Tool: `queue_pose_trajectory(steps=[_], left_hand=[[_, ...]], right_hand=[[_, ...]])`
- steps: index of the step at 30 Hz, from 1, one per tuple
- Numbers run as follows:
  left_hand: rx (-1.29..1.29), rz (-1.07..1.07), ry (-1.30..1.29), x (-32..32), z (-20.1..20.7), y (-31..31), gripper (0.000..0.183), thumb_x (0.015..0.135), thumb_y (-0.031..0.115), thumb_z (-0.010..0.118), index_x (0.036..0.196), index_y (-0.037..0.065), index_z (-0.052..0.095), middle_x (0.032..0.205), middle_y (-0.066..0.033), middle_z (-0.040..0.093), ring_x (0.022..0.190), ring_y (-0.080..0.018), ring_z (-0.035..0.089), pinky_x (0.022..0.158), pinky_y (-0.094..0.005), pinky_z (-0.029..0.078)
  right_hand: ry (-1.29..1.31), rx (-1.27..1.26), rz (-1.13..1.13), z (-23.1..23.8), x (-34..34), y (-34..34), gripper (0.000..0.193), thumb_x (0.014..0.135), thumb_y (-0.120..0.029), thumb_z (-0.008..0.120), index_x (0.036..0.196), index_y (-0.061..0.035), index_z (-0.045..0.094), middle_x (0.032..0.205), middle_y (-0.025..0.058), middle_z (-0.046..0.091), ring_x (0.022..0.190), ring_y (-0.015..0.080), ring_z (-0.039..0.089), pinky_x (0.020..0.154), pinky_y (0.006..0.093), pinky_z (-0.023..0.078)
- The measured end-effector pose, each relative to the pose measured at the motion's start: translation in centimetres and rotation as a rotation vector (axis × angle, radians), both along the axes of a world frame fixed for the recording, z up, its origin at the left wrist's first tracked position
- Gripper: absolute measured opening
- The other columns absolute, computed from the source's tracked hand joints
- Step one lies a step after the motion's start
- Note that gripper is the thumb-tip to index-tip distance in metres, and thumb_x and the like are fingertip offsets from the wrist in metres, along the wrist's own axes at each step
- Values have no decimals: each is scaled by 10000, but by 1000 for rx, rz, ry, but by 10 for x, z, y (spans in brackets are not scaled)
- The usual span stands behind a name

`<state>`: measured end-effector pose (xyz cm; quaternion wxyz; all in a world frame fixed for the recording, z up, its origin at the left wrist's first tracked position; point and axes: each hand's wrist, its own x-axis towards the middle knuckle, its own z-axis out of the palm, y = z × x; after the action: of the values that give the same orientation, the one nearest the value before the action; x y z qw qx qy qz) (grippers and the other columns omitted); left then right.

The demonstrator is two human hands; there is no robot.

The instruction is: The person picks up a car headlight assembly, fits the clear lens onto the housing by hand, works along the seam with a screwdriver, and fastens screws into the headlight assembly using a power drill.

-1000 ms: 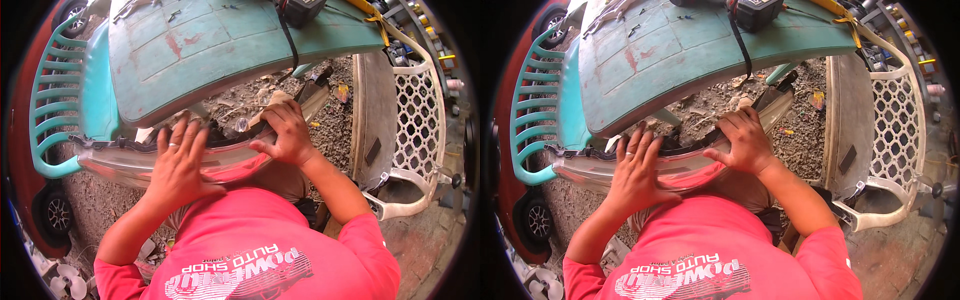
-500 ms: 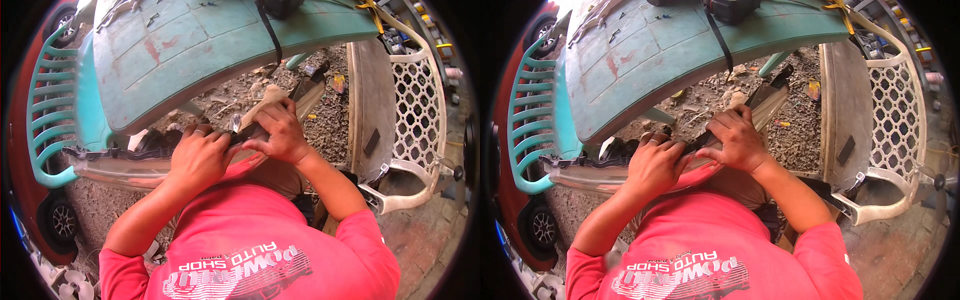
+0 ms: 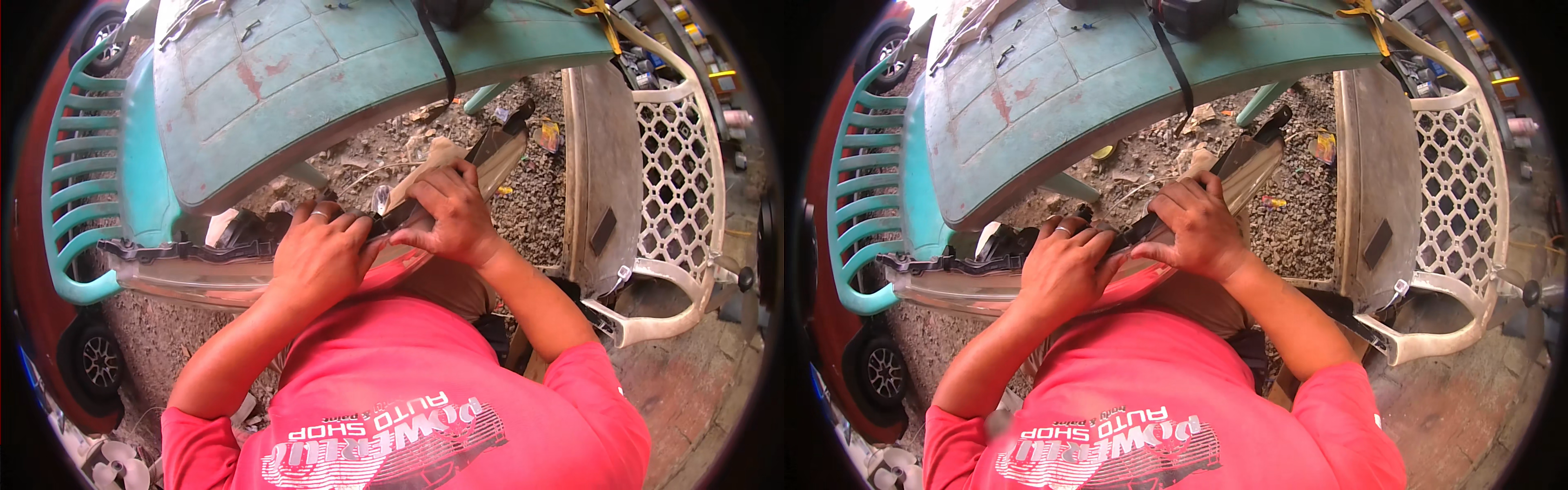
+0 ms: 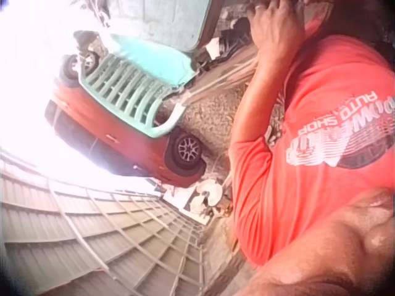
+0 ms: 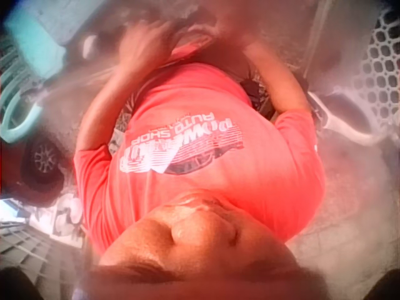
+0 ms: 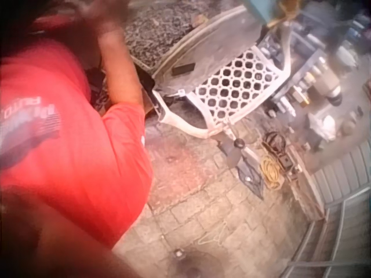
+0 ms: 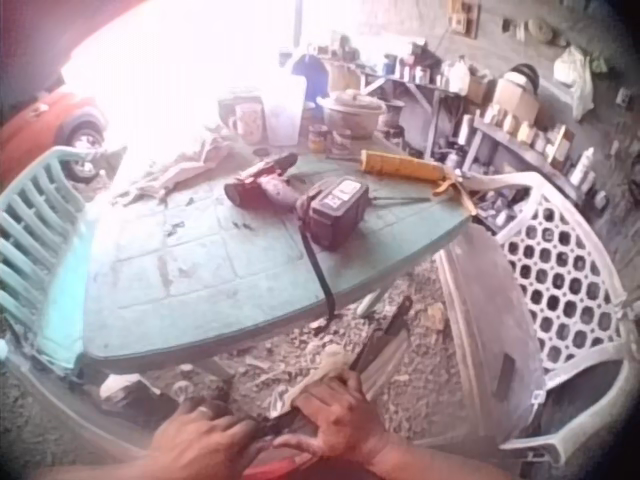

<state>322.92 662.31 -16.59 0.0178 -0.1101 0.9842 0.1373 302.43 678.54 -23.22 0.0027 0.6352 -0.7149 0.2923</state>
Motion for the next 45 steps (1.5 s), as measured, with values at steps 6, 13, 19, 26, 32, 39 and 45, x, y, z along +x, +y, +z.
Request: queue_pose_trajectory(steps=[6, 13, 19, 26, 32, 39, 45], left_hand=[[187, 47, -141, -12, 23, -17, 399, 971, 440, 779, 1121, 70, 783, 931, -185, 796, 955, -442, 759, 902, -536, 583], [284, 107, -155, -19, 19, -19, 459, 987, 537, 735, 1028, 95, 855, 846, -226, 779, 851, -455, 766, 828, -562, 614], [270, 134, -104, -21, 19, -14, 482, 1013, 547, 684, 970, 100, 859, 786, -211, 765, 812, -438, 768, 799, -555, 616], [183, 140, -116, -16, 19, -12, 529, 1030, 604, 648, 968, 118, 844, 815, -202, 781, 844, -427, 775, 804, -555, 615], [218, 175, -113, -10, 19, -12, 563, 1020, 640, 631, 991, 121, 846, 850, -211, 793, 858, -436, 783, 799, -562, 624], [246, 163, -110, -9, 10, -13, 553, 1016, 627, 624, 1053, 125, 852, 867, -216, 798, 878, -436, 785, 818, -549, 627], [251, 180, -127, -14, 10, -13, 543, 1007, 618, 627, 1079, 128, 851, 922, -219, 807, 925, -431, 786, 845, -541, 626]], right_hand=[[-58, 45, 50, 10, 4, 7, 689, 856, -630, 853, 1238, -70, 727, 1260, 132, 714, 1217, 328, 678, 1183, 527, 365], [-114, 118, 66, 29, 9, 8, 689, 869, -409, 864, 1435, -68, 668, 1433, 206, 682, 1384, 395, 613, 1267, 602, 338], [-264, 79, 23, 84, -16, -2, 485, 932, -208, 828, 1356, -22, 684, 1328, 229, 715, 1278, 441, 673, 1117, 494, 543], [-89, -82, -245, 149, -66, -60, 376, 948, -189, 809, 1278, -36, 715, 1225, 197, 740, 1158, 423, 713, 1024, 494, 588], [-84, -60, -353, 155, -108, -59, 328, 965, -184, 776, 1260, -51, 725, 1240, 186, 747, 1139, 431, 725, 980, 494, 586], [143, 169, -672, 140, -223, -83, 449, 978, -119, 716, 1425, -80, 688, 1460, 179, 684, 1389, 408, 620, 1170, 497, 523], [256, 115, -420, 96, -290, -102, 514, 948, -114, 758, 1457, -127, 686, 1434, 166, 670, 1349, 395, 621, 1148, 507, 532]])
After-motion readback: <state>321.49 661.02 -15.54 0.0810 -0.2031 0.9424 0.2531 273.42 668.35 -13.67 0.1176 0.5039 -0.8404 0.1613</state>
